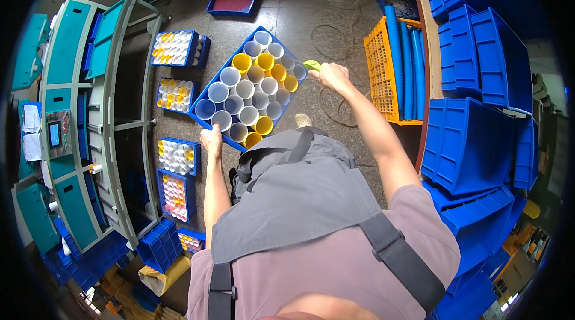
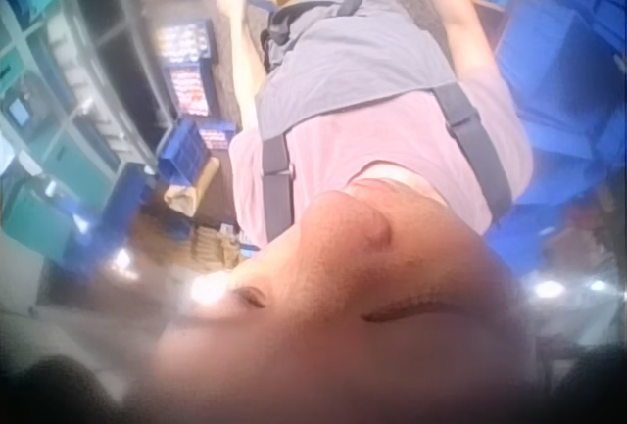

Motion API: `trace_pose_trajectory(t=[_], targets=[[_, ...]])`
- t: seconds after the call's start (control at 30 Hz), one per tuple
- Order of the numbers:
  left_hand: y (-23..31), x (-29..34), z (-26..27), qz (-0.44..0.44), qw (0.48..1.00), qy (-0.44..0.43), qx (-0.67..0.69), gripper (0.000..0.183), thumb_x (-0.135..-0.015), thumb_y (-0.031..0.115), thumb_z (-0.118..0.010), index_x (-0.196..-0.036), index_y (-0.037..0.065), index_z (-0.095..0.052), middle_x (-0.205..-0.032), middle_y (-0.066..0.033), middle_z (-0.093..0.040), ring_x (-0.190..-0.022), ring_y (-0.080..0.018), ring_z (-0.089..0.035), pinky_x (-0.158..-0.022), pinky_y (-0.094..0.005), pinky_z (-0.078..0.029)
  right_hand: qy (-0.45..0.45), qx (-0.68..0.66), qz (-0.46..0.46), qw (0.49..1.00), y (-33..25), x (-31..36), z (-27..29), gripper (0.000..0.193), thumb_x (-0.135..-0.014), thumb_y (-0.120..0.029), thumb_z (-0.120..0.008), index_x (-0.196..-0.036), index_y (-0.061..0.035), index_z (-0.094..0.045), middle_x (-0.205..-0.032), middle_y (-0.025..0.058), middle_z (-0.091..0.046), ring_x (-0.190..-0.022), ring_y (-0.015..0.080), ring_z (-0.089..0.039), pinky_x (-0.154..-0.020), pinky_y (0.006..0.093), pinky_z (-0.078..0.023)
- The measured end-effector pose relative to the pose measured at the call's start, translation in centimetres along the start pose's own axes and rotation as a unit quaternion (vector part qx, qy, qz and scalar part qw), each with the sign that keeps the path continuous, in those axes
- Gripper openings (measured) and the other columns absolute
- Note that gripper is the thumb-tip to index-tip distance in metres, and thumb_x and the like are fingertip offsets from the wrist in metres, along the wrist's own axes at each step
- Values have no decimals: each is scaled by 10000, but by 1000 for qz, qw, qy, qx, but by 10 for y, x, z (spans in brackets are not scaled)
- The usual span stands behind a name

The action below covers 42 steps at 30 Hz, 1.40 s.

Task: The person places white and yellow cylindrical components into blue trays, then uses a green-handled tool to adjust them. They carry the filled trays to a machine and press buttons on its control panel. Finally, they pour red granular material from a tray into a yellow sack and tie the sack shut.

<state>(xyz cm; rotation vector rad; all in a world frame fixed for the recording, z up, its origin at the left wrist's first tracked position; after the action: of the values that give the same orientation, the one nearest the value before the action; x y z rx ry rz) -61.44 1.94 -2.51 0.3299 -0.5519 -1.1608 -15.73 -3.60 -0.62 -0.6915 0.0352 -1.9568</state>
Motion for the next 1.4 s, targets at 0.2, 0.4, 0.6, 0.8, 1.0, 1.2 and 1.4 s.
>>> trace_pose_trajectory(t=[0.2,0.4,0.6,0.8,1.0,1.2,1.4], targets=[[-12,0,4,11,1000,-1,8,461,-815,360,-692,-774,-99,-694,-773,-287,-700,-783,-403,-717,-770,-477,-519,-29,30,-27,999,6,-8,6,653,-923,-634,-566,-1019,-13,-744,-1018,204,-735,-989,354,-707,-829,473,-526],[-15,-2,10,17,999,-9,36,457,-817,350,-689,-717,-96,-671,-685,-251,-685,-674,-350,-700,-705,-470,-511,-96,32,-71,992,29,2,0,691,-913,-675,-553,-1057,-25,-737,-1033,214,-728,-1025,373,-694,-874,471,-523],[-19,-5,7,5,999,3,39,440,-822,338,-684,-711,-88,-663,-664,-232,-677,-653,-330,-685,-697,-459,-500,-131,3,-38,991,32,19,-8,724,-900,-704,-544,-1010,-14,-735,-948,230,-726,-947,386,-709,-807,492,-533],[-22,-11,3,-4,999,-9,51,427,-816,339,-680,-765,-84,-680,-682,-224,-688,-682,-336,-696,-711,-455,-509,-43,19,-12,999,30,17,0,725,-909,-706,-525,-997,-19,-736,-930,234,-728,-932,412,-705,-786,515,-538],[-21,-10,4,2,999,-2,43,432,-803,346,-670,-770,-84,-691,-682,-224,-689,-693,-334,-700,-723,-455,-514,-152,-13,-19,988,36,11,-8,745,-901,-711,-529,-1011,-3,-735,-942,235,-727,-942,380,-713,-794,503,-538],[-25,-14,-1,45,998,-12,50,447,-791,358,-676,-774,-88,-702,-738,-251,-706,-768,-372,-717,-763,-464,-521,-143,37,30,989,10,32,-12,737,-888,-751,-506,-907,-45,-717,-871,197,-729,-877,364,-715,-757,485,-533],[-26,-19,-3,87,996,11,-4,450,-782,368,-688,-859,-73,-730,-877,-280,-723,-906,-420,-715,-862,-478,-521,-159,40,80,983,-27,53,-17,732,-898,-741,-493,-877,-44,-718,-804,163,-716,-836,332,-713,-750,478,-533]])
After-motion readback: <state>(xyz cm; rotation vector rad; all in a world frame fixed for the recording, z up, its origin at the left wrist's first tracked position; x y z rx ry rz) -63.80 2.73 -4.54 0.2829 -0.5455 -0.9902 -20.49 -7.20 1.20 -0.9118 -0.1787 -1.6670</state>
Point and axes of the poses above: each hand's wrist, its own x-axis away from the middle knuckle, its own z-axis out of the back of the hand, y = z × x, the point moved 5 cm from there along -x, towards the middle knuckle
